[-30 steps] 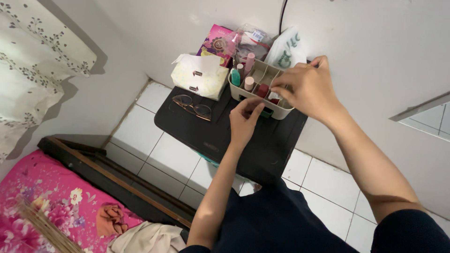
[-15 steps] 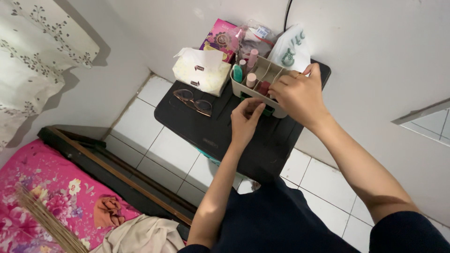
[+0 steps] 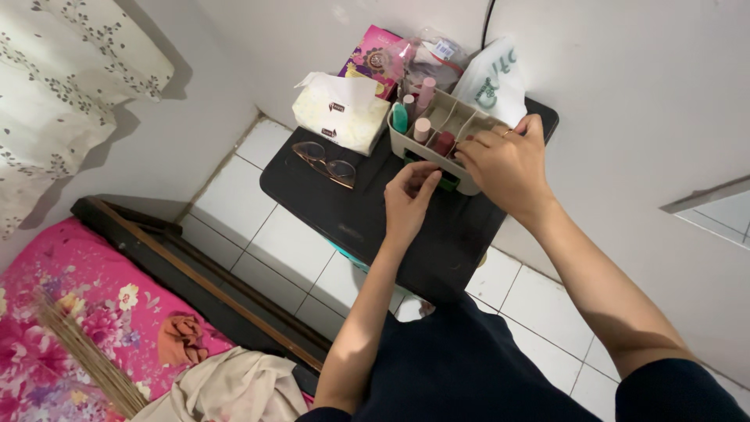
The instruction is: The person organizes cosmetics and personal care items from a bed into a compartmentalized organizer on a suitcase. They place a cloth, hair clips, a small box, and various tubes and bottles into the organizer's compartments.
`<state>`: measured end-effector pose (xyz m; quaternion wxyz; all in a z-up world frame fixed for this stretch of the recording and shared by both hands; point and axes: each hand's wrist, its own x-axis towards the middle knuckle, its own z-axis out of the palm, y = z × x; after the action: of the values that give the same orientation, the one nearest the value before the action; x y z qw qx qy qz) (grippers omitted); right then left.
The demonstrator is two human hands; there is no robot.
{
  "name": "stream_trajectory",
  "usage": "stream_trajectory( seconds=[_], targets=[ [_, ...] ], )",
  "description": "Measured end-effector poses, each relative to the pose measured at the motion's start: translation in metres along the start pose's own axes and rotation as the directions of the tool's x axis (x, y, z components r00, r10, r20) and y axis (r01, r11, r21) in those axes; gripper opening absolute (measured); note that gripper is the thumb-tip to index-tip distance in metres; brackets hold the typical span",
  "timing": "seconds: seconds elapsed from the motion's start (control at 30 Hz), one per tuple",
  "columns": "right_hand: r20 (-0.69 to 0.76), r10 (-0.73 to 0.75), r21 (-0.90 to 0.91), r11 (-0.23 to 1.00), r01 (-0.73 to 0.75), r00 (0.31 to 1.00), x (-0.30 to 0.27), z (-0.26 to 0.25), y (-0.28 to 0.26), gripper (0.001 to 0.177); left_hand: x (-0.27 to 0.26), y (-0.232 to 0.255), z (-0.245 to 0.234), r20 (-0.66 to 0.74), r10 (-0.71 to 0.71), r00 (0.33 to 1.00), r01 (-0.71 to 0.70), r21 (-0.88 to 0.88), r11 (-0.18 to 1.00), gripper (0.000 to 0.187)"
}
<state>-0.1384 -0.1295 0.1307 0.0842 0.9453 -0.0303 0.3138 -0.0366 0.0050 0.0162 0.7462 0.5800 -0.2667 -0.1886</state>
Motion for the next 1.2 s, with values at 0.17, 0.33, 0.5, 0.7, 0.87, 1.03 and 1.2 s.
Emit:
stream_trajectory(
  seconds=[0.17, 0.33, 0.5, 0.7, 0.87, 1.03, 1.2],
  targets=[
    [0.034, 0.025, 0.019, 0.999, -0.025, 0.999, 0.004, -0.013, -0.002, 0.007, -0.005, 0.000, 0.003, -0.018, 0.025, 1.000, -0.024, 0.027, 0.999, 0.017],
    [-0.017, 0.085, 0.111, 0.990, -0.082, 0.996, 0.009, -0.030, 0.002, 0.002, -0.010, -0.004, 0.001, -0.038, 0.021, 0.999, -0.022, -0.034, 0.999, 0.017],
    [0.054, 0.196, 0.284, 0.937, -0.203, 0.979, 0.006, -0.044, 0.012, 0.002, -0.020, -0.008, -0.003, -0.116, 0.012, 0.993, -0.020, -0.070, 0.997, 0.018],
    [0.169, 0.271, 0.529, 0.786, -0.319, 0.948, -0.003, -0.037, 0.019, 0.007, -0.041, -0.008, -0.009, -0.225, 0.027, 0.974, -0.049, -0.090, 0.995, 0.018],
    [0.158, 0.158, 0.536, 0.815, -0.219, 0.975, -0.026, -0.035, -0.016, 0.009, -0.069, -0.011, -0.008, -0.369, 0.004, 0.929, -0.089, -0.213, 0.973, 0.017],
    [0.212, -0.060, 0.698, 0.708, -0.109, 0.975, -0.048, -0.018, -0.074, 0.015, -0.114, -0.004, -0.017, -0.501, -0.041, 0.865, -0.065, -0.193, 0.979, 0.019],
    [0.289, -0.215, 0.817, 0.563, -0.123, 0.933, -0.056, -0.013, -0.116, 0.020, -0.149, 0.011, -0.032, -0.662, -0.098, 0.743, -0.027, -0.176, 0.984, 0.021]
  ],
)
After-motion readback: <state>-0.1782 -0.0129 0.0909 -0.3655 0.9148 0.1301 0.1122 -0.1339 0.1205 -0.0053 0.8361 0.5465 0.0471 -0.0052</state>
